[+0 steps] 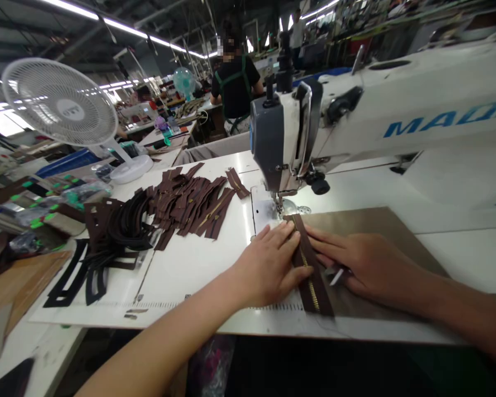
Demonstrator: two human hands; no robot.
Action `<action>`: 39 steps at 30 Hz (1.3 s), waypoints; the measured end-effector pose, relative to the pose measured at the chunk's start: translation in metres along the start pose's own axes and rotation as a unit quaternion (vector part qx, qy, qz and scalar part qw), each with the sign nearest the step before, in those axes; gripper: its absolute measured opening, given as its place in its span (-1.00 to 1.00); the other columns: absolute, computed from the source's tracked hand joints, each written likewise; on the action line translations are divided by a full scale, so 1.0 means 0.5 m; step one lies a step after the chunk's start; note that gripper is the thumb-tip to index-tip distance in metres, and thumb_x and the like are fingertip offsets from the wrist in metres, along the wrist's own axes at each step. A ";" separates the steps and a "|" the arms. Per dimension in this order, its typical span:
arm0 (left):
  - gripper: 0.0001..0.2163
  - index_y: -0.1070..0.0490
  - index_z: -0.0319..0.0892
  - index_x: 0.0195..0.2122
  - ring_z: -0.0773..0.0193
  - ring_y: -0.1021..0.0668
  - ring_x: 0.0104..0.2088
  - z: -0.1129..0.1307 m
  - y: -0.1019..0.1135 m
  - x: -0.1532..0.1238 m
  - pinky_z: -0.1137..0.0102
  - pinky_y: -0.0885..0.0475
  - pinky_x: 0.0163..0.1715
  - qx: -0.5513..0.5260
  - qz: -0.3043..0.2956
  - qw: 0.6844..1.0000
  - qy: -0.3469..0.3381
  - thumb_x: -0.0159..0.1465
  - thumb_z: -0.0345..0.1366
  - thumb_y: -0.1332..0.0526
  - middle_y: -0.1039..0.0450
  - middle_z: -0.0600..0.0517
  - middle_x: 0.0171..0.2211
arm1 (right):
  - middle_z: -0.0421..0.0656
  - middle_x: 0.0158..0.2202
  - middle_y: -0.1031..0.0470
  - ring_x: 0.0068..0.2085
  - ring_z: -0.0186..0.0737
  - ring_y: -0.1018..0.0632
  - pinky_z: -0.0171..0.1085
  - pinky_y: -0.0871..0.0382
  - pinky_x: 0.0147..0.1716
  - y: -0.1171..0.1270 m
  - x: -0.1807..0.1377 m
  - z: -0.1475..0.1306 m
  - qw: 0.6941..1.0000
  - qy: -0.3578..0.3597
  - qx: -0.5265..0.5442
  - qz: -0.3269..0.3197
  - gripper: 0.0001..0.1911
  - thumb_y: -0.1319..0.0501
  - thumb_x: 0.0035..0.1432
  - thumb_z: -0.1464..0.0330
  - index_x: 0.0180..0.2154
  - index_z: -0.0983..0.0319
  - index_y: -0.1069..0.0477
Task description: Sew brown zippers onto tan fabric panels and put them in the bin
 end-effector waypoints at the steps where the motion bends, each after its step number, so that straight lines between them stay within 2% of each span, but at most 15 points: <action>1: -0.45 -0.12 -0.41 0.22 -0.03 -0.13 0.30 -0.001 -0.001 -0.001 0.00 -0.05 0.26 -0.002 -0.008 1.000 0.006 0.35 -0.09 -0.11 -0.06 -0.34 0.28 | 0.01 0.11 -0.37 -0.27 -0.04 -0.60 -0.17 -0.53 -0.43 0.000 -0.001 0.001 1.000 -0.002 -0.005 -0.002 -0.49 0.03 0.24 0.41 0.21 0.24 -0.24; 4: -0.28 -0.11 -0.36 0.24 -0.04 -0.11 0.31 -0.003 -0.004 -0.003 -0.03 0.01 0.27 -0.010 -0.018 1.000 0.013 0.24 0.09 -0.21 -0.02 -0.31 0.30 | -0.02 0.11 -0.37 -0.25 -0.03 -0.60 -0.17 -0.52 -0.44 0.000 -0.003 0.001 1.000 0.003 -0.024 -0.002 -0.53 0.06 0.28 0.39 0.18 0.24 -0.28; 7: -0.20 -0.12 -0.32 0.24 -0.02 -0.12 0.31 -0.010 -0.006 -0.002 -0.03 0.04 0.27 -0.022 -0.011 1.000 0.012 0.14 0.13 -0.29 -0.04 -0.28 0.30 | -0.04 0.14 -0.35 -0.23 -0.02 -0.60 -0.15 -0.51 -0.44 0.000 -0.005 0.001 0.999 0.002 -0.033 -0.001 -0.53 0.07 0.30 0.35 0.19 0.24 -0.27; 13: -0.24 -0.15 -0.20 0.23 0.05 -0.16 0.30 -0.022 -0.009 0.002 -0.04 0.08 0.27 -0.044 0.006 0.999 -0.002 0.11 0.10 -0.33 -0.09 -0.21 0.29 | -0.06 0.13 -0.35 -0.26 -0.03 -0.60 -0.16 -0.50 -0.45 -0.003 -0.008 0.004 0.999 -0.004 -0.042 -0.016 -0.53 0.06 0.29 0.33 0.19 0.19 -0.27; 18: -0.19 -0.17 -0.21 0.22 0.01 -0.16 0.29 -0.020 -0.008 0.002 -0.06 0.08 0.27 -0.053 0.017 0.998 -0.004 0.06 0.14 -0.34 -0.10 -0.23 0.28 | -0.06 0.14 -0.34 -0.22 -0.01 -0.60 -0.15 -0.51 -0.43 -0.002 -0.008 0.001 0.999 0.002 -0.038 -0.007 -0.50 0.04 0.25 0.37 0.21 0.20 -0.23; 22: -0.14 -0.16 -0.26 0.22 -0.01 -0.13 0.30 -0.019 -0.007 0.002 -0.08 0.08 0.26 -0.051 0.014 0.999 0.000 0.01 0.15 -0.36 -0.07 -0.23 0.29 | -0.02 0.11 -0.37 -0.25 0.02 -0.60 -0.11 -0.52 -0.47 0.001 -0.006 -0.002 0.999 0.009 -0.043 0.001 -0.53 0.07 0.26 0.36 0.15 0.26 -0.32; 26: -0.12 -0.16 -0.23 0.23 -0.01 -0.12 0.31 -0.021 -0.006 0.003 -0.07 0.09 0.27 -0.056 0.004 0.998 0.002 -0.02 0.14 -0.39 -0.07 -0.21 0.29 | -0.03 0.12 -0.36 -0.22 0.00 -0.60 -0.13 -0.53 -0.43 0.002 -0.006 -0.001 0.999 0.010 -0.040 -0.001 -0.55 0.05 0.24 0.37 0.11 0.26 -0.37; 39: -0.09 -0.13 -0.28 0.24 0.00 -0.06 0.33 -0.014 -0.007 0.004 -0.05 0.15 0.28 -0.057 -0.018 0.998 0.032 0.00 0.16 -0.37 -0.01 -0.23 0.31 | -0.08 0.16 -0.32 -0.17 -0.01 -0.58 -0.11 -0.53 -0.39 -0.009 -0.011 0.002 1.000 -0.006 -0.028 -0.003 -0.56 0.06 0.29 0.35 0.14 0.23 -0.33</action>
Point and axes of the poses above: each hand's wrist, its own x-axis towards the middle knuckle, its own y-axis out of the back of the hand, z = x × y, the point moved 5 cm from there along x, towards the middle knuckle
